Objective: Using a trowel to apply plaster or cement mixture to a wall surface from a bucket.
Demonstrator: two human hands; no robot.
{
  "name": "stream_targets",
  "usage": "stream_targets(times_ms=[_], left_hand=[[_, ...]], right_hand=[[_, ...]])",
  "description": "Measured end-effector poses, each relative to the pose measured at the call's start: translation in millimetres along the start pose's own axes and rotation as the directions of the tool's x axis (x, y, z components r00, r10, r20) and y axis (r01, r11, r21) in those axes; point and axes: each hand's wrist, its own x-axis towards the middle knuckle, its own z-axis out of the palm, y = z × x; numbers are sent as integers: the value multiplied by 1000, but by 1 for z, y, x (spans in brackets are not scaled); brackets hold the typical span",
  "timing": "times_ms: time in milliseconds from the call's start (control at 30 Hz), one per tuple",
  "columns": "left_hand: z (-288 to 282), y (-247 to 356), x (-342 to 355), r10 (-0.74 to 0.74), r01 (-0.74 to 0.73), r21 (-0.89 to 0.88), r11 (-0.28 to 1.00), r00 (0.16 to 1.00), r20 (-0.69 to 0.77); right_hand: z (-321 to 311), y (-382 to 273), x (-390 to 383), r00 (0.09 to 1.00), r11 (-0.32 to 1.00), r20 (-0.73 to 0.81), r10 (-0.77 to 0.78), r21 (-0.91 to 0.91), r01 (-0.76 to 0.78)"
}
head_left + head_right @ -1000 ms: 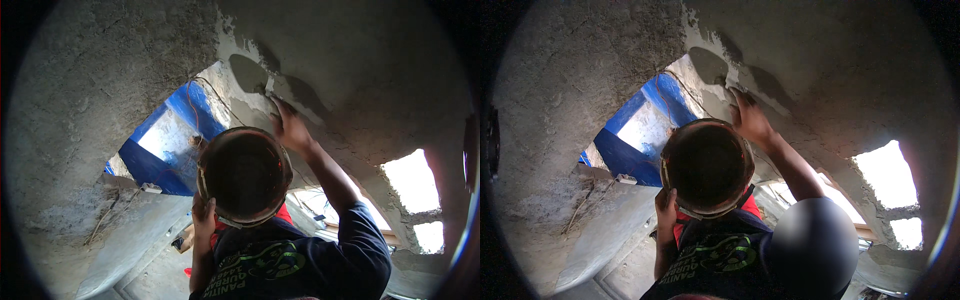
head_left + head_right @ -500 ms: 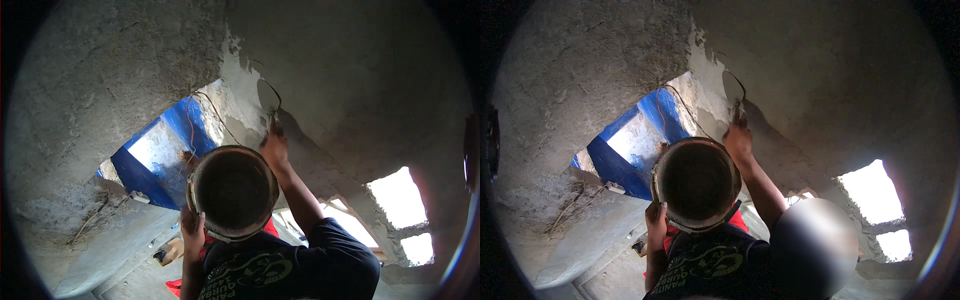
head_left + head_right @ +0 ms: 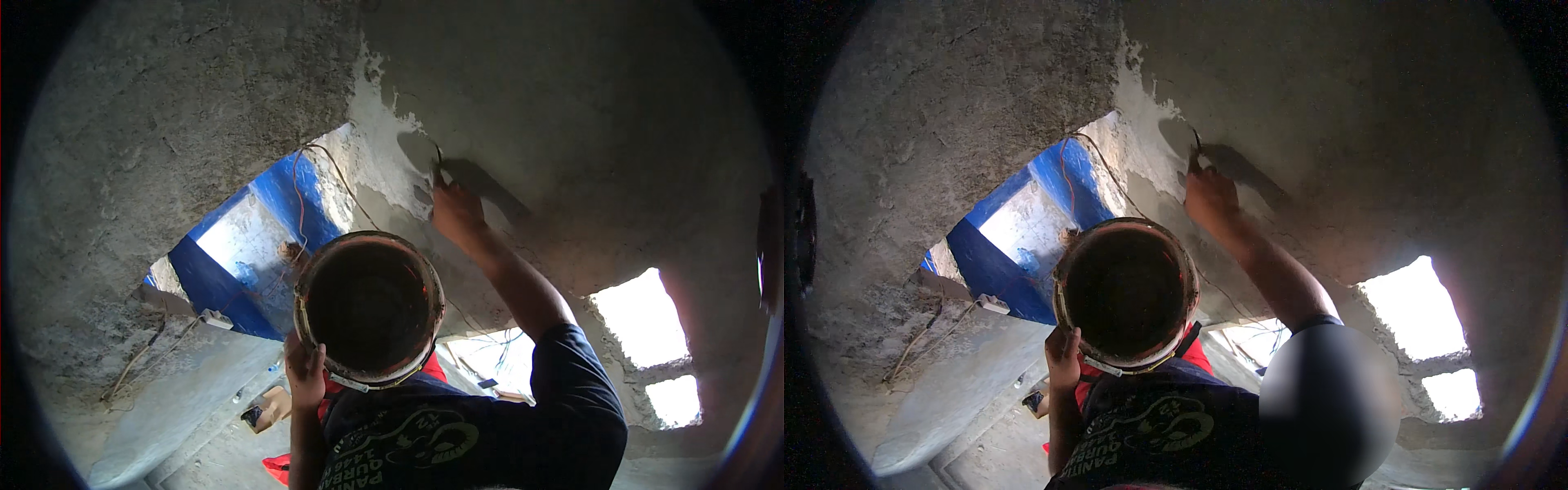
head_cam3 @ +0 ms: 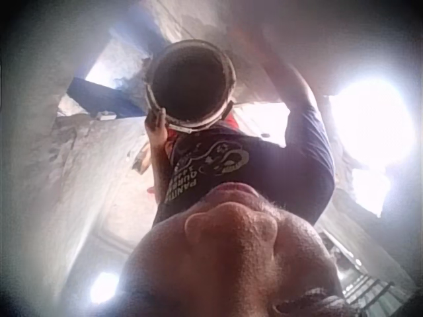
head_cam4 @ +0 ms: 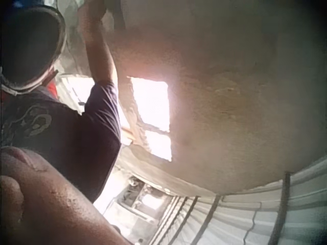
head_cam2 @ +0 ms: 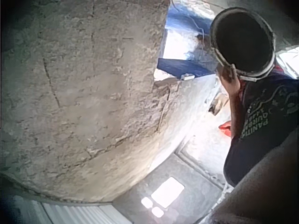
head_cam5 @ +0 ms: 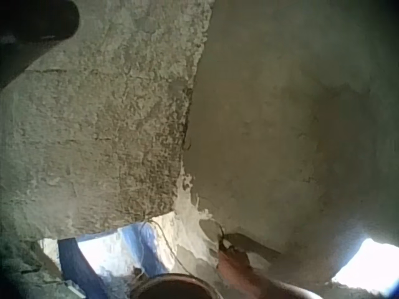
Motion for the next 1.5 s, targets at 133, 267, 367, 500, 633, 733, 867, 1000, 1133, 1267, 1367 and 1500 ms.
stream_targets(times_ms=[133,267,367,500,633,733,867,1000,1133,1267,1367,1500], left_hand=[[3,21,-2,-63,62,-58,996,998,-25],[-2,21,-2,-94,95,78,992,995,-20],[1,34,-5,-116,117,42,992,993,-33],[1,34,-8,-134,126,-105,986,988,-72],[2,34,-11,-249,240,-70,968,955,-162],[-5,25,-5,-161,151,-73,986,973,-167],[1,30,-1,-319,277,-218,936,929,-187],[7,40,1,-317,248,-301,921,926,-206],[8,40,-1,-282,198,-352,915,937,-206],[4,39,2,-257,182,-392,902,955,-149],[4,44,-1,-293,215,-338,916,935,-199],[-1,43,-2,-329,256,-317,913,922,-204]], right_hand=[[-9,-6,-10,999,999,-15,-46,-15,46],[-35,-14,23,974,1000,-225,-22,2,23],[-19,-2,14,974,1000,-228,-11,15,15],[29,31,-21,988,977,-76,-135,157,146],[11,31,-72,865,109,501,27,859,-501],[24,31,-102,815,-460,571,-102,699,-547],[40,24,-124,760,-582,642,-101,581,-569],[64,20,-139,790,-625,597,-140,565,-538],[105,25,-155,783,-524,616,-85,641,-561],[156,3,-192,901,96,391,188,906,-413],[252,1,-261,932,357,137,335,897,-260],[311,1,-340,894,465,180,410,803,-374]])
